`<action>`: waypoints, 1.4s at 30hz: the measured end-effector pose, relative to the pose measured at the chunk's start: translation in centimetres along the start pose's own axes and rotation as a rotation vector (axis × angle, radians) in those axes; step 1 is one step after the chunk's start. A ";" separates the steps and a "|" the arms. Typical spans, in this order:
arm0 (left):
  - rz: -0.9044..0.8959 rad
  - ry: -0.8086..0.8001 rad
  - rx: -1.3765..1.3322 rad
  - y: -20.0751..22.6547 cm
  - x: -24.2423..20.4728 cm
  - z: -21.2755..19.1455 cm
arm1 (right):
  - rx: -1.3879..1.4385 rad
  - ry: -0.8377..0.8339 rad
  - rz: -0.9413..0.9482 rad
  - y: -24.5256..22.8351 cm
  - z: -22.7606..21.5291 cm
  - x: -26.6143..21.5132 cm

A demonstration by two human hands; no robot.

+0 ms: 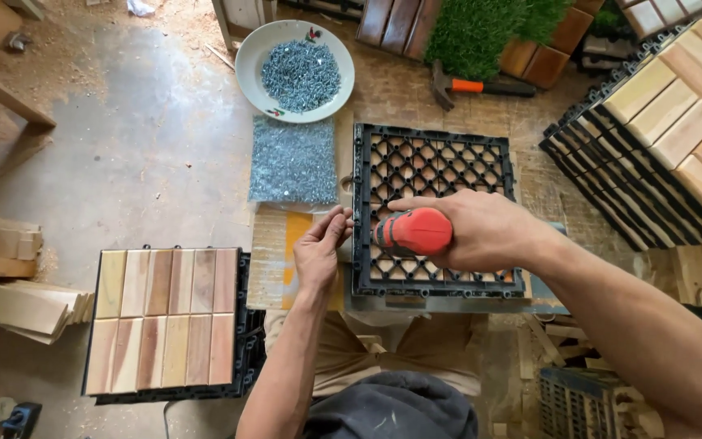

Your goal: Assembling wooden interlocking deck tiles by placing slats on a plastic base and securing them with screws using a power drill.

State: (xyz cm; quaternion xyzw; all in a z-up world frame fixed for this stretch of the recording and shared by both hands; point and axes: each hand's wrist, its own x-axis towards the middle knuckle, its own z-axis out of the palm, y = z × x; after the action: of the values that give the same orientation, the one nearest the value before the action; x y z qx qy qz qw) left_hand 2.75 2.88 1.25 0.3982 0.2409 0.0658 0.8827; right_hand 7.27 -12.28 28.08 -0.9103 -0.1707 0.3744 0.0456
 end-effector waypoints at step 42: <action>0.671 -0.288 1.392 -2.1 3.8 -0.6 | 0.561 0.190 0.235 5.0 -0.4 2.4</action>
State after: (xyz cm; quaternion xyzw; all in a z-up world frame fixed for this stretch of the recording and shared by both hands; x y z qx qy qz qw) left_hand 5.65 3.03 -2.08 0.9158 -0.0234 0.1105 0.3854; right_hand 10.48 -16.14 25.71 -0.9067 0.0505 0.3226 0.2670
